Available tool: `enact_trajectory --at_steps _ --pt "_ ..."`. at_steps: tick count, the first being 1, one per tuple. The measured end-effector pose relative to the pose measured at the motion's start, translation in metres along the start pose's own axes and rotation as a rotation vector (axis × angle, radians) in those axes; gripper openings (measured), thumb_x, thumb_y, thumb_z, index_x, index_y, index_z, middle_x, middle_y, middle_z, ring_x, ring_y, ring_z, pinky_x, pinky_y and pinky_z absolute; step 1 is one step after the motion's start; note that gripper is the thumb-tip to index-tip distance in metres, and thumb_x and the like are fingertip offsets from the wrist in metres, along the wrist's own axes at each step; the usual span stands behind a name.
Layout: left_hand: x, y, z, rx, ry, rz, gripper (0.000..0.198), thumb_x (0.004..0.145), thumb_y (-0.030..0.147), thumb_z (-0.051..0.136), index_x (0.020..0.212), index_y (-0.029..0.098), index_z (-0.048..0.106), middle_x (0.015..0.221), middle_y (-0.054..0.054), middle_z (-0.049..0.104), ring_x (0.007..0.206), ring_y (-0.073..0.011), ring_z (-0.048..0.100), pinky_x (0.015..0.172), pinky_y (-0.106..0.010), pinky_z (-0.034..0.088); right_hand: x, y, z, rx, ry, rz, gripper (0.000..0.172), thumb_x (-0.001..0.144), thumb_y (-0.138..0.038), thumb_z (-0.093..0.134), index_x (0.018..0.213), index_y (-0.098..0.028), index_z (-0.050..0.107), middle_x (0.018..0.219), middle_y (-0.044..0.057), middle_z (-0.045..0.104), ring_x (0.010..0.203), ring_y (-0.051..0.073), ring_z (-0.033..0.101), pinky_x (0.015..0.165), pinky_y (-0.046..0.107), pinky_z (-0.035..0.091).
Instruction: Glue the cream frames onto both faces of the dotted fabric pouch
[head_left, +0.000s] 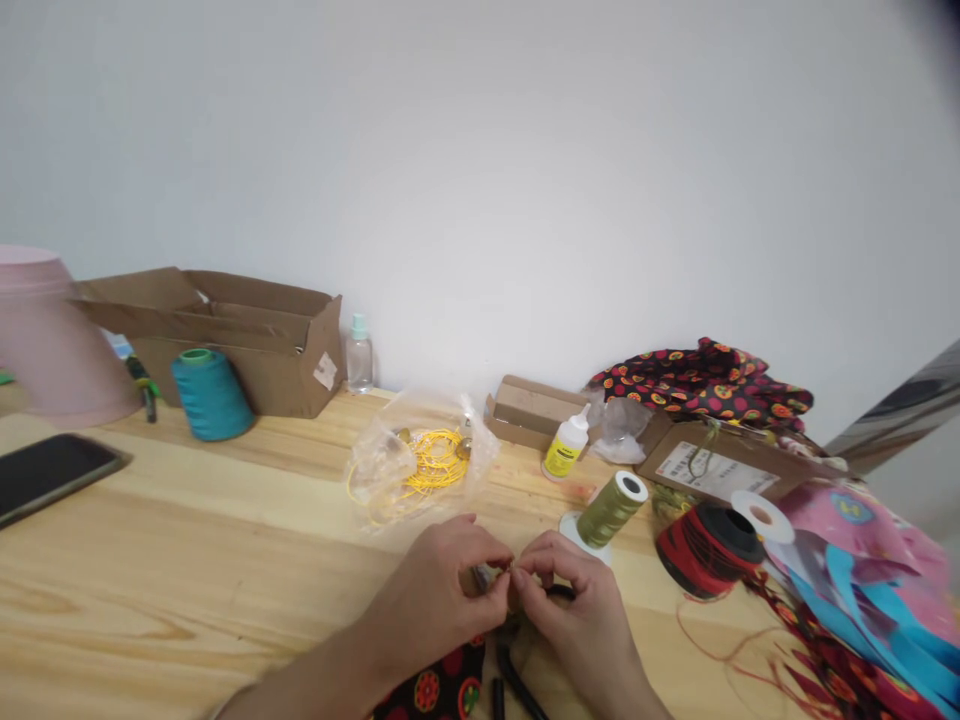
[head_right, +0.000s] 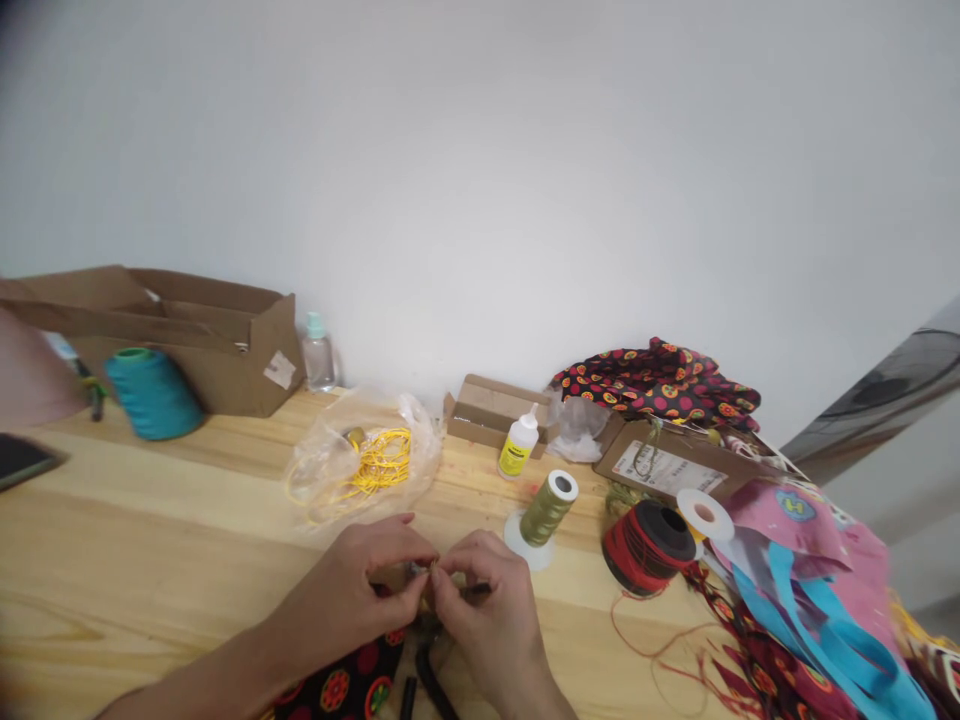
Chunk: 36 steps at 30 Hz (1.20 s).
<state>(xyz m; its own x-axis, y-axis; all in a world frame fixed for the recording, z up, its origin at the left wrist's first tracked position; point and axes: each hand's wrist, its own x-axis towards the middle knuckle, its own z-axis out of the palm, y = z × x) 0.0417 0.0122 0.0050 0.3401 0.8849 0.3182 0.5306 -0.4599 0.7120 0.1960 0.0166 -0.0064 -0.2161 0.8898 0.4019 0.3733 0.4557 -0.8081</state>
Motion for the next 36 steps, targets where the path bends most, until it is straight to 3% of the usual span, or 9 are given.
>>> enact_trajectory --at_steps 11,27,36 --pt "-0.0001 -0.0072 0.0012 0.004 0.007 -0.029 0.016 0.069 0.017 0.051 0.071 0.020 0.067 0.064 0.004 0.065 0.062 -0.0102 0.057 0.093 -0.030 0.036 0.0000 0.0017 -0.0050 0.108 -0.119 0.125 0.021 0.077 -0.027 0.055 0.061 -0.017 0.066 0.063 0.003 0.059 0.061 0.014 0.054 0.057 0.023 0.042" --pt "0.0010 -0.0055 0.0023 0.020 0.003 -0.061 0.019 0.070 0.018 0.049 0.067 0.020 0.068 0.059 0.005 0.066 0.057 -0.0098 0.056 0.094 -0.030 0.036 -0.0013 0.0015 -0.0045 -0.020 -0.004 -0.147 0.012 0.077 -0.015 0.057 0.072 -0.018 0.068 0.066 0.003 0.061 0.063 0.012 0.057 0.055 0.020 0.045" --pt "0.0020 -0.0054 0.0013 0.000 -0.020 -0.060 0.018 0.069 0.018 0.050 0.067 0.020 0.068 0.060 0.005 0.066 0.058 -0.0089 0.056 0.096 -0.028 0.033 -0.0010 0.0043 -0.0053 -0.047 -0.029 -0.180 0.013 0.077 -0.013 0.056 0.076 -0.018 0.068 0.070 0.004 0.061 0.066 0.013 0.057 0.058 0.022 0.046"
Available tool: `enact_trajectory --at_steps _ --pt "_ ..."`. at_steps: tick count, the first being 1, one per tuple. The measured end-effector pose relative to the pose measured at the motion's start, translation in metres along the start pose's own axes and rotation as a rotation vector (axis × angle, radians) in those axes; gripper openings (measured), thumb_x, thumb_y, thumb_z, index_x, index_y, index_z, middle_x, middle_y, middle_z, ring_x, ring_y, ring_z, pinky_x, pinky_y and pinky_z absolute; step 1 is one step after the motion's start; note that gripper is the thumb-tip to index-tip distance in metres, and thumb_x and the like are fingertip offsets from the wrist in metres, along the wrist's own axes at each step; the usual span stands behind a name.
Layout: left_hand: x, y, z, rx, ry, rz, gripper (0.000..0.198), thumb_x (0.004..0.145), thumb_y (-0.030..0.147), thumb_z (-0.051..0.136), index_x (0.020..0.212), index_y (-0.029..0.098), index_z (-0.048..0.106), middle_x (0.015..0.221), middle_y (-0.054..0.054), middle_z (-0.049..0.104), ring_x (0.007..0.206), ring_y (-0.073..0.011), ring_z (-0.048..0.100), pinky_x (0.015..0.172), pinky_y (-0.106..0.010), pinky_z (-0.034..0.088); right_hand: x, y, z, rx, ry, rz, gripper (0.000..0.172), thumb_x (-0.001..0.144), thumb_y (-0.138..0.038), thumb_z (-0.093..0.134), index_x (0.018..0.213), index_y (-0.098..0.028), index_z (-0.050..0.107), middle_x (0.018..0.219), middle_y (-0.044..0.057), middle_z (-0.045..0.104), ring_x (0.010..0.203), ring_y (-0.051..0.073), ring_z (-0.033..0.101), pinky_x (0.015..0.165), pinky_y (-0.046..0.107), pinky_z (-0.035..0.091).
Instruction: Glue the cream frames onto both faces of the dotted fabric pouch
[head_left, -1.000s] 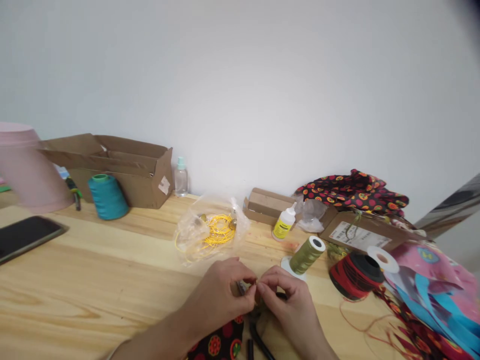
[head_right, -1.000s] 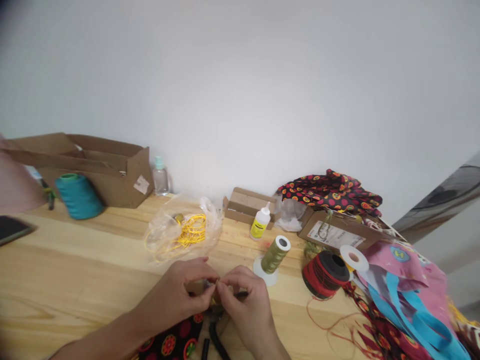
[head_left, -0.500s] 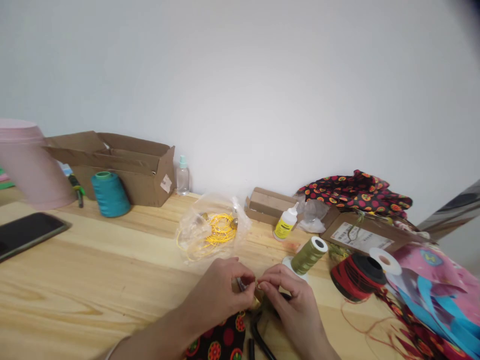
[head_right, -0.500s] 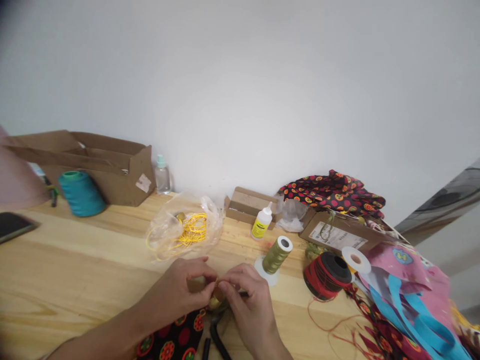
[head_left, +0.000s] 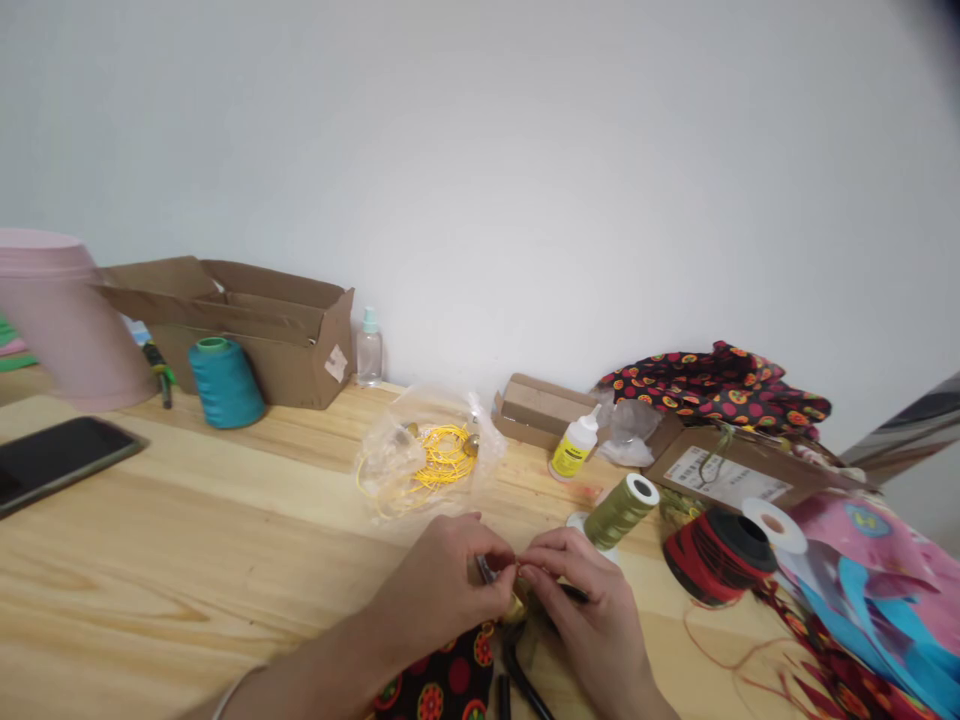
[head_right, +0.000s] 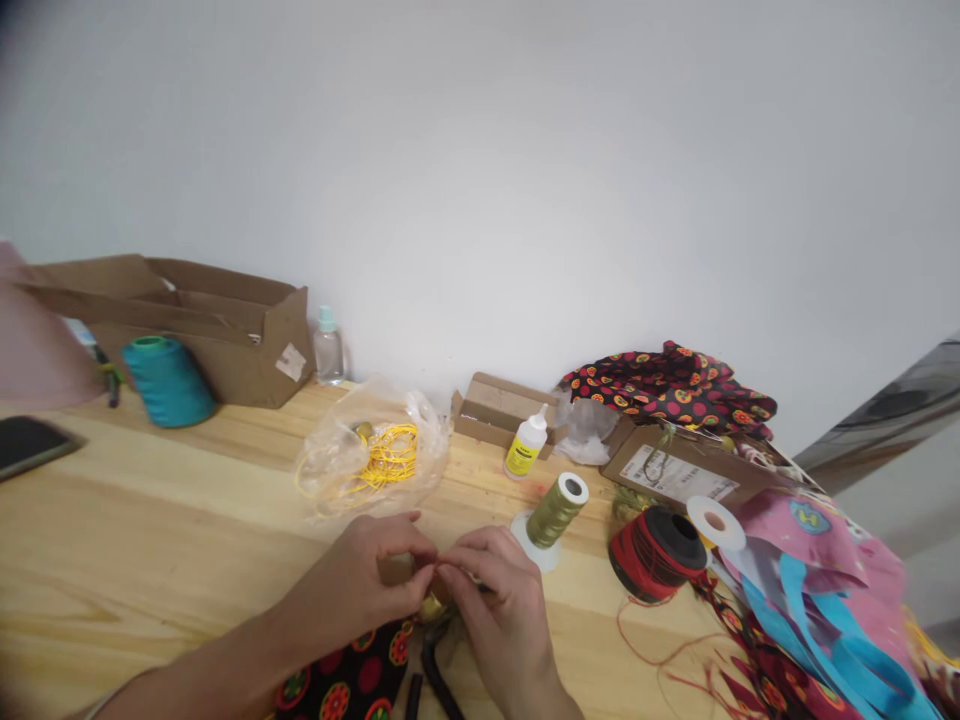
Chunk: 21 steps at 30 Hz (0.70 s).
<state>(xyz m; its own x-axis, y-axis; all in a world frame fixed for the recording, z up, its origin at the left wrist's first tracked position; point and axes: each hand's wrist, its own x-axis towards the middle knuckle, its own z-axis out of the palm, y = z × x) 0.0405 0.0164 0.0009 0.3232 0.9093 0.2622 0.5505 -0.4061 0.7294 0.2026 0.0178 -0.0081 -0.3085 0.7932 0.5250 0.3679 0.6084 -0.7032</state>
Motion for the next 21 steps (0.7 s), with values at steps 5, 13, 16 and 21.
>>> enact_trajectory --at_steps 5,13,16,21 --pt "-0.0006 0.0000 -0.0010 -0.022 -0.012 -0.007 0.020 0.071 0.019 0.049 0.068 0.019 0.069 0.060 0.005 0.066 0.057 -0.0089 0.055 0.096 -0.029 0.034 -0.0004 -0.0010 -0.0007 0.009 -0.013 -0.028 0.016 0.079 -0.013 0.054 0.079 -0.019 0.068 0.072 0.004 0.062 0.067 0.014 0.057 0.058 0.023 0.046" --pt "-0.0016 0.0012 -0.0025 -0.083 -0.036 -0.009 0.020 0.072 0.020 0.050 0.073 0.021 0.069 0.065 0.006 0.068 0.061 -0.0098 0.058 0.097 -0.032 0.033 0.0005 -0.0021 -0.0017 -0.004 -0.022 -0.042 0.018 0.079 -0.013 0.053 0.084 -0.022 0.068 0.073 0.004 0.061 0.069 0.015 0.057 0.059 0.025 0.046" --pt "-0.0014 0.0014 -0.0028 -0.088 -0.049 -0.003 0.020 0.073 0.019 0.049 0.074 0.021 0.069 0.064 0.005 0.069 0.060 -0.0096 0.058 0.098 -0.032 0.032 0.0005 -0.0010 -0.0019 -0.014 -0.025 -0.065 0.019 0.079 -0.012 0.053 0.085 -0.022 0.068 0.074 0.004 0.061 0.069 0.015 0.057 0.059 0.025 0.046" --pt "-0.0015 0.0009 -0.0025 -0.069 -0.040 0.007 0.020 0.073 0.020 0.049 0.073 0.021 0.069 0.064 0.005 0.068 0.060 -0.0100 0.057 0.096 -0.031 0.033 0.0006 -0.0001 -0.0029 -0.041 -0.021 -0.099 0.019 0.078 -0.009 0.054 0.083 -0.021 0.068 0.073 0.004 0.062 0.069 0.015 0.056 0.060 0.026 0.045"
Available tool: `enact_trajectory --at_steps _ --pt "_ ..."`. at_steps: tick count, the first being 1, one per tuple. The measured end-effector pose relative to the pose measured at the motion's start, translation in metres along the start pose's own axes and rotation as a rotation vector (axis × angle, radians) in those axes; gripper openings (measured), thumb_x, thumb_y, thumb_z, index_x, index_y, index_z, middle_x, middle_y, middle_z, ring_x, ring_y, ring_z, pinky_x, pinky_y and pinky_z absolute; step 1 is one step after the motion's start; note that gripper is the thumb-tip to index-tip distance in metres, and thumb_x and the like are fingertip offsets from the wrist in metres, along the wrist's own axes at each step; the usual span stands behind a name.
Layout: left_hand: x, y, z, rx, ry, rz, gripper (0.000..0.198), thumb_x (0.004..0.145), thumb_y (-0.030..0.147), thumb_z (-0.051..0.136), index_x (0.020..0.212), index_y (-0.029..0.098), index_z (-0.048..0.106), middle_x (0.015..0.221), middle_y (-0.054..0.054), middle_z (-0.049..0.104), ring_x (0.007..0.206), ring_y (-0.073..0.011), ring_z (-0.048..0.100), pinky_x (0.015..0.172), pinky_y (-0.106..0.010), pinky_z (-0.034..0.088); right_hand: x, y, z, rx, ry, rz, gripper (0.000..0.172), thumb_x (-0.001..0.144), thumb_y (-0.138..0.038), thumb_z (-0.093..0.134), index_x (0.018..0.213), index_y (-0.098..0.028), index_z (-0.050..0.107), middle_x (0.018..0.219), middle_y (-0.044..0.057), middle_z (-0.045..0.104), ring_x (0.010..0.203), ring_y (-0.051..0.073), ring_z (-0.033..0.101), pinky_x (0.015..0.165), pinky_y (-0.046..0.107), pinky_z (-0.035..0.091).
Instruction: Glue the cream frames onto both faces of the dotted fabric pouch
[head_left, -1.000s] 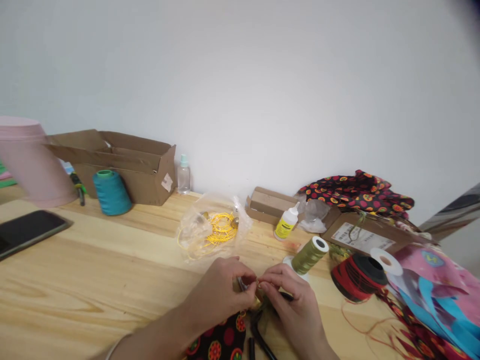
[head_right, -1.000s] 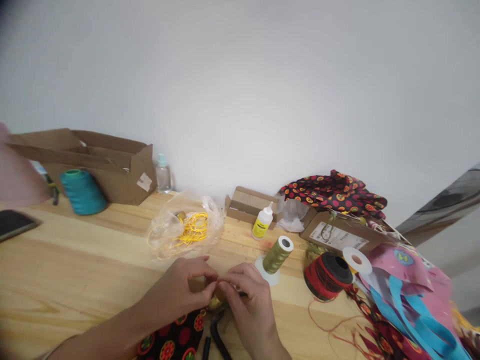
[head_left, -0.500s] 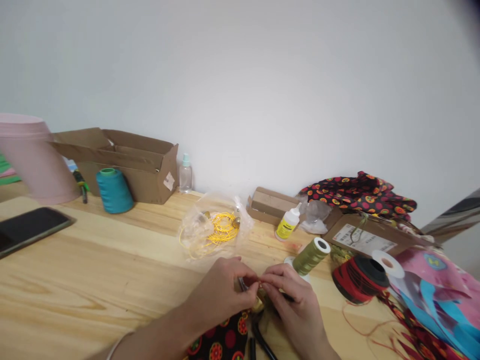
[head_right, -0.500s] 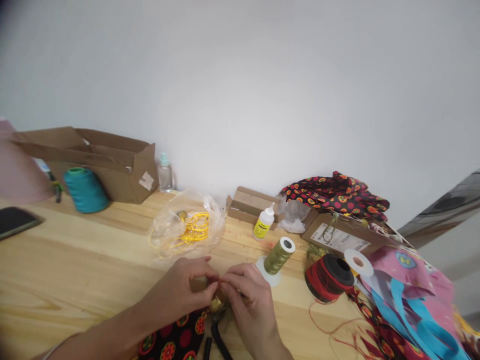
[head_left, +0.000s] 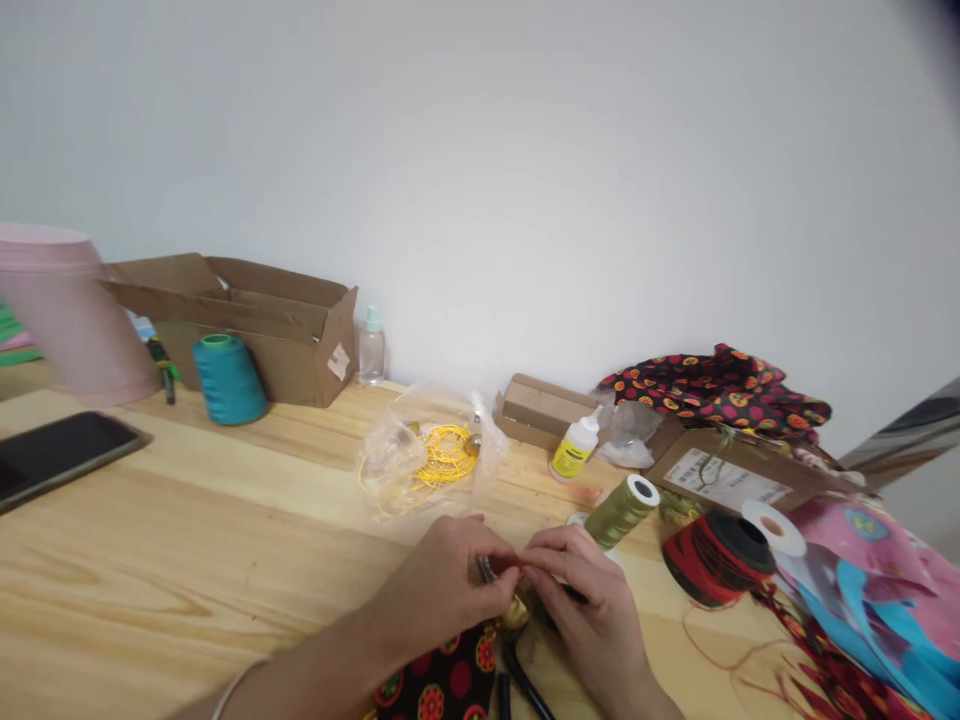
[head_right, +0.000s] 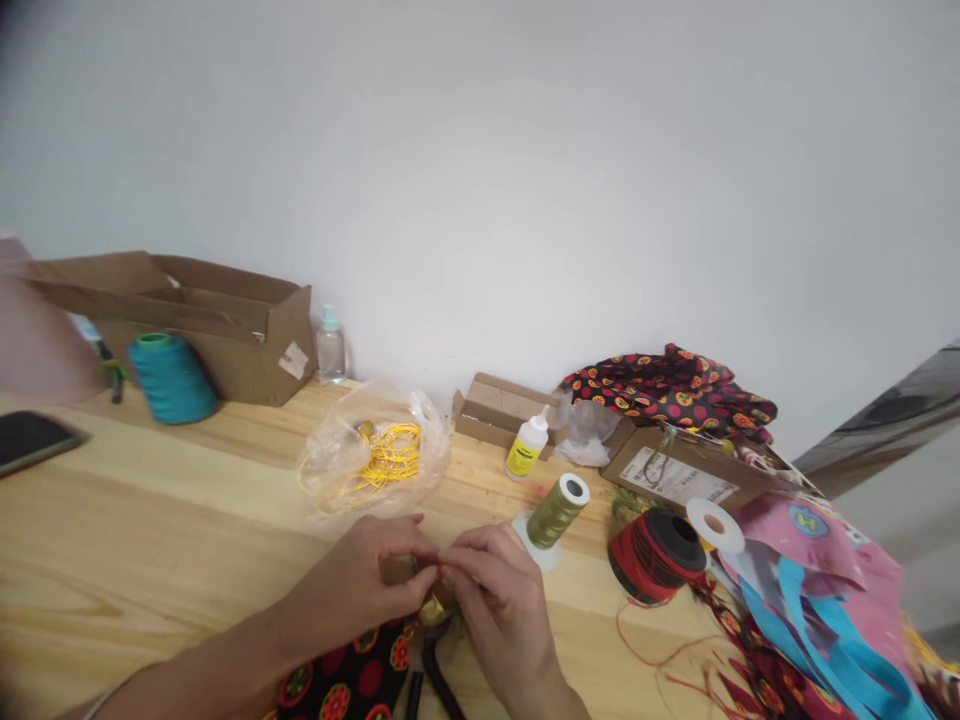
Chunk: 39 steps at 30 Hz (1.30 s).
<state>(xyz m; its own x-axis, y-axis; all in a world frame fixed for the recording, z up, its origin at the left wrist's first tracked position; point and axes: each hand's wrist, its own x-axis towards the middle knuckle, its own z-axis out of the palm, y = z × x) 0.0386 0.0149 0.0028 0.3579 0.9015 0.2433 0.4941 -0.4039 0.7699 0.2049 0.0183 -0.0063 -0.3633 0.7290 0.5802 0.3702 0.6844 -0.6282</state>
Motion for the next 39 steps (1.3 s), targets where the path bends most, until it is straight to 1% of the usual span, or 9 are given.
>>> enact_trajectory --at_steps 4,7,11,15,20,25,28,35,39 --pt "-0.001 0.000 0.001 0.017 0.000 0.001 0.020 0.073 0.019 0.049 0.072 0.020 0.069 0.062 0.005 0.066 0.060 -0.0099 0.057 0.095 -0.030 0.034 0.002 -0.001 0.000 0.059 0.003 0.043 0.016 0.077 -0.011 0.055 0.081 -0.021 0.067 0.074 0.004 0.063 0.070 0.014 0.058 0.061 0.025 0.047" --pt "-0.001 -0.001 0.001 0.028 0.000 0.006 0.020 0.073 0.019 0.048 0.070 0.019 0.068 0.059 0.006 0.065 0.057 -0.0088 0.055 0.096 -0.030 0.033 0.003 -0.002 0.002 0.133 0.002 0.127 0.014 0.076 -0.013 0.056 0.076 -0.020 0.067 0.073 0.004 0.064 0.069 0.015 0.060 0.061 0.025 0.048" --pt "-0.001 0.000 0.003 0.036 0.004 0.010 0.020 0.073 0.019 0.048 0.071 0.021 0.068 0.061 0.006 0.067 0.058 -0.0094 0.056 0.096 -0.031 0.033 0.003 -0.001 0.004 0.211 0.003 0.235 0.012 0.074 -0.016 0.057 0.072 -0.019 0.068 0.071 0.005 0.064 0.067 0.015 0.060 0.060 0.025 0.048" --pt "0.000 0.000 0.004 0.079 0.018 0.023 0.020 0.072 0.017 0.048 0.067 0.021 0.067 0.059 0.005 0.066 0.057 -0.0102 0.056 0.094 -0.032 0.035 0.002 0.001 0.007 0.359 0.030 0.374 0.009 0.070 -0.024 0.062 0.070 -0.019 0.070 0.068 0.005 0.063 0.061 0.014 0.058 0.052 0.023 0.047" --pt "0.000 -0.001 0.004 0.121 0.051 0.052 0.016 0.071 0.018 0.050 0.066 0.021 0.065 0.059 0.004 0.065 0.058 -0.0107 0.057 0.096 -0.034 0.033 0.001 -0.001 0.009 0.538 0.046 0.594 0.016 0.061 -0.033 0.071 0.064 -0.018 0.071 0.061 0.004 0.066 0.055 0.013 0.057 0.050 0.022 0.046" --pt "-0.001 -0.001 0.005 0.177 0.054 0.082 0.014 0.070 0.018 0.051 0.066 0.020 0.064 0.060 0.003 0.065 0.061 -0.0115 0.058 0.096 -0.035 0.033 0.001 -0.002 0.010 0.632 0.063 0.769 0.022 0.052 -0.035 0.076 0.062 -0.016 0.071 0.059 0.005 0.069 0.051 0.012 0.058 0.051 0.022 0.045" --pt "-0.001 0.001 0.006 0.196 0.047 0.100 0.015 0.071 0.017 0.050 0.068 0.020 0.065 0.061 0.002 0.065 0.062 -0.0120 0.058 0.096 -0.036 0.033 0.002 -0.003 0.010 0.637 0.093 0.792 0.022 0.049 -0.034 0.077 0.059 -0.016 0.071 0.057 0.005 0.069 0.048 0.011 0.057 0.049 0.021 0.045" --pt "-0.001 0.003 0.006 0.211 0.039 0.087 0.015 0.070 0.017 0.050 0.067 0.020 0.065 0.061 0.002 0.066 0.060 -0.0123 0.058 0.096 -0.037 0.034 0.005 -0.009 0.010 0.596 0.153 0.774 0.016 0.044 -0.028 0.076 0.053 -0.017 0.069 0.049 0.003 0.065 0.042 0.010 0.053 0.042 0.021 0.042" --pt "-0.002 0.003 0.007 0.222 0.030 0.081 0.016 0.070 0.017 0.050 0.069 0.019 0.065 0.063 0.002 0.067 0.062 -0.0118 0.058 0.098 -0.037 0.031 0.005 -0.011 0.009 0.533 0.147 0.749 0.010 0.046 -0.023 0.072 0.053 -0.016 0.068 0.047 0.002 0.064 0.042 0.010 0.052 0.041 0.020 0.041"
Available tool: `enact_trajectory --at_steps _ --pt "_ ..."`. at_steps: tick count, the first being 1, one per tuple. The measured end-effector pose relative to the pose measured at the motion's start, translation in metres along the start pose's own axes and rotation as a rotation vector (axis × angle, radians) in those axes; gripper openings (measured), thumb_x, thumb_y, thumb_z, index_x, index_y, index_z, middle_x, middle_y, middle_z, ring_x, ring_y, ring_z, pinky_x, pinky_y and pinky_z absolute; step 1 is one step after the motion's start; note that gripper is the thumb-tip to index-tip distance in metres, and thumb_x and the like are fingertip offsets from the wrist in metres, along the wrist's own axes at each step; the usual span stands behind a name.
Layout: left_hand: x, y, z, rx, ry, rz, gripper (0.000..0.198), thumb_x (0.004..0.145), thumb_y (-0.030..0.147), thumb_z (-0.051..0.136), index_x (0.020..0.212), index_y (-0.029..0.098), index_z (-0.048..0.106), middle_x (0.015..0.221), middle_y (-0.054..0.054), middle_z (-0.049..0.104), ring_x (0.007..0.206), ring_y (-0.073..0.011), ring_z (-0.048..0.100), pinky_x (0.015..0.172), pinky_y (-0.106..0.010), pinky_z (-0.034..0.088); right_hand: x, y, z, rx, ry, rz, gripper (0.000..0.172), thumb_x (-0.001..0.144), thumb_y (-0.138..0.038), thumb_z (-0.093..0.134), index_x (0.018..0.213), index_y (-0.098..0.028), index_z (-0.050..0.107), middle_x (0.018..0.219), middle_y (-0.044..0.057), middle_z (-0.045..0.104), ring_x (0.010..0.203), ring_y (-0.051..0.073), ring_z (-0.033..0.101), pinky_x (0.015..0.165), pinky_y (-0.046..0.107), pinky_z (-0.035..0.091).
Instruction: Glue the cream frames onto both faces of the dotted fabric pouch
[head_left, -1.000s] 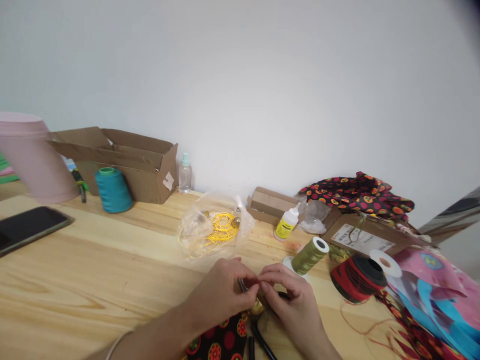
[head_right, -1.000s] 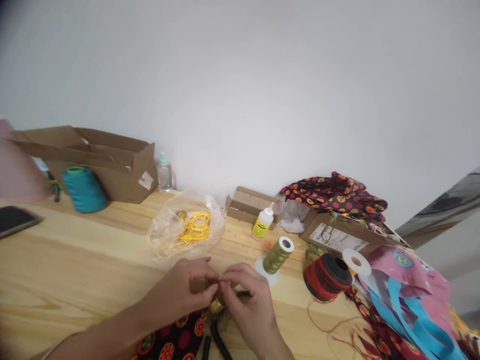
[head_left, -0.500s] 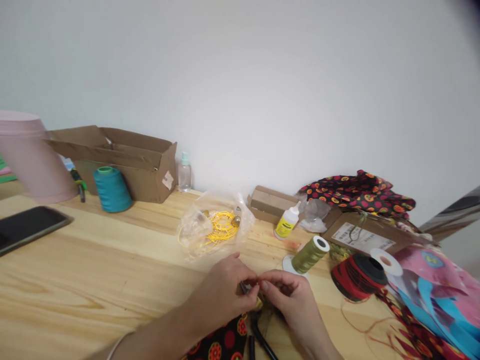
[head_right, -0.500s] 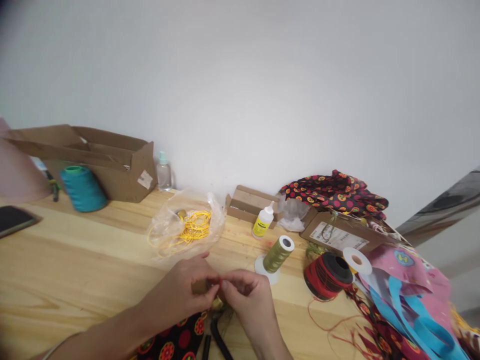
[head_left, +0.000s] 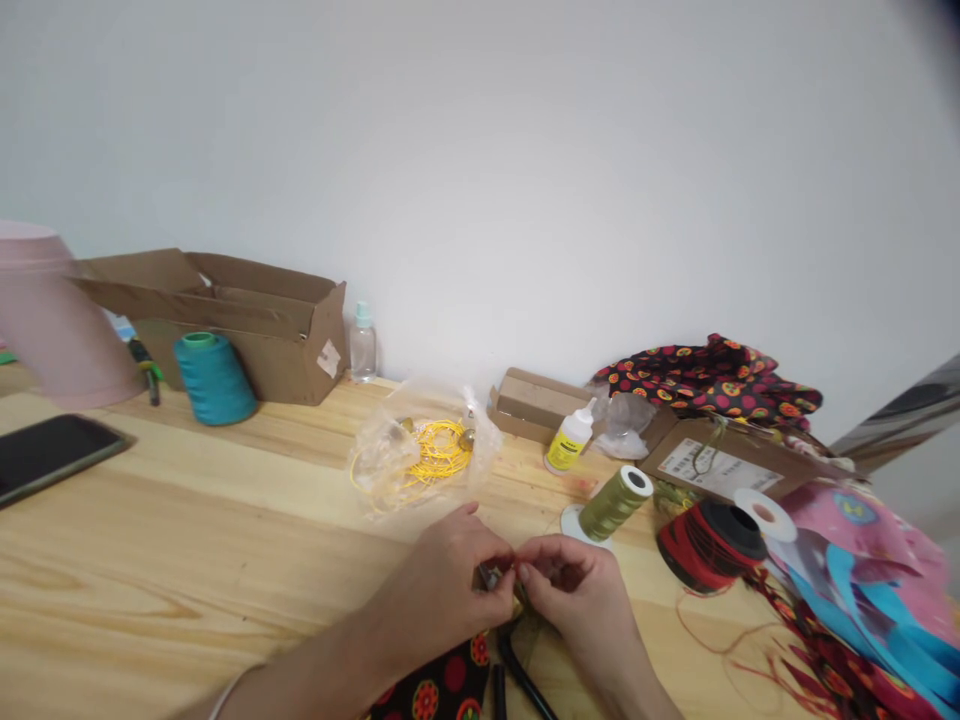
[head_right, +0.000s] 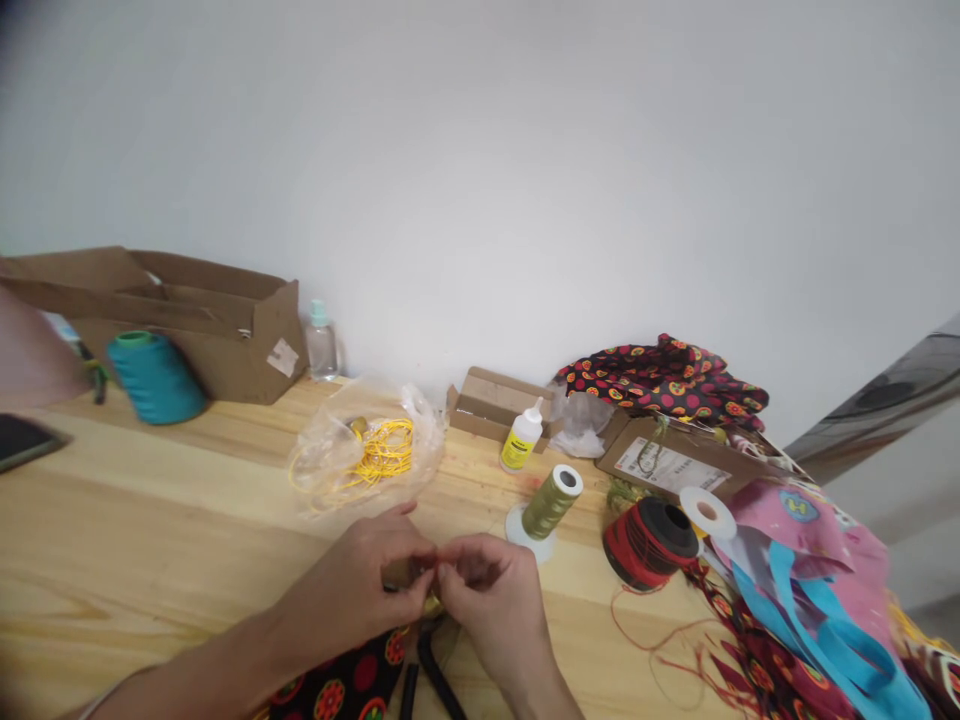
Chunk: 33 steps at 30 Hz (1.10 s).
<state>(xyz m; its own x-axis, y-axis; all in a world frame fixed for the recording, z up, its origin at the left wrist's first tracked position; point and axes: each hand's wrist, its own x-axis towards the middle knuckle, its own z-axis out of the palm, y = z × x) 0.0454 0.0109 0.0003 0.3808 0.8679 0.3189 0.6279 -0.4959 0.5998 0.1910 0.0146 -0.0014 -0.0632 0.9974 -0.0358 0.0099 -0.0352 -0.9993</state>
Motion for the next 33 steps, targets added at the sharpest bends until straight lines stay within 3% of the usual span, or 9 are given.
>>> enact_trajectory --at_steps 7,15,24,33 --pt "0.000 0.002 -0.002 0.050 -0.009 -0.028 0.017 0.069 0.017 0.049 0.067 0.019 0.065 0.060 0.001 0.066 0.060 -0.0126 0.058 0.098 -0.038 0.032 -0.001 0.005 -0.001 -0.083 -0.011 -0.055 0.006 0.051 -0.019 0.068 0.056 -0.015 0.067 0.048 0.000 0.062 0.043 0.009 0.050 0.042 0.019 0.040" --pt "-0.001 0.003 -0.001 0.033 0.030 -0.003 0.016 0.067 0.016 0.049 0.066 0.018 0.065 0.059 0.002 0.065 0.059 -0.0113 0.059 0.097 -0.035 0.034 0.001 -0.001 -0.001 0.040 0.043 0.036 0.015 0.045 -0.026 0.075 0.053 -0.016 0.068 0.045 0.000 0.059 0.041 0.007 0.046 0.040 0.018 0.037" --pt "0.000 -0.004 -0.003 -0.144 -0.064 -0.101 0.020 0.072 0.021 0.048 0.065 0.020 0.066 0.058 0.007 0.064 0.058 -0.0078 0.055 0.098 -0.029 0.031 0.000 -0.003 -0.004 0.086 -0.120 -0.005 0.012 0.053 -0.029 0.075 0.058 -0.019 0.072 0.057 0.001 0.065 0.051 0.009 0.055 0.048 0.017 0.045" --pt "0.001 -0.006 -0.005 -0.185 -0.073 -0.137 0.022 0.073 0.025 0.048 0.070 0.020 0.069 0.064 0.004 0.067 0.063 -0.0117 0.058 0.094 -0.031 0.035 0.002 0.004 -0.008 0.052 -0.183 -0.040 0.005 0.061 -0.024 0.072 0.065 -0.021 0.073 0.062 0.000 0.065 0.056 0.008 0.055 0.052 0.015 0.044"
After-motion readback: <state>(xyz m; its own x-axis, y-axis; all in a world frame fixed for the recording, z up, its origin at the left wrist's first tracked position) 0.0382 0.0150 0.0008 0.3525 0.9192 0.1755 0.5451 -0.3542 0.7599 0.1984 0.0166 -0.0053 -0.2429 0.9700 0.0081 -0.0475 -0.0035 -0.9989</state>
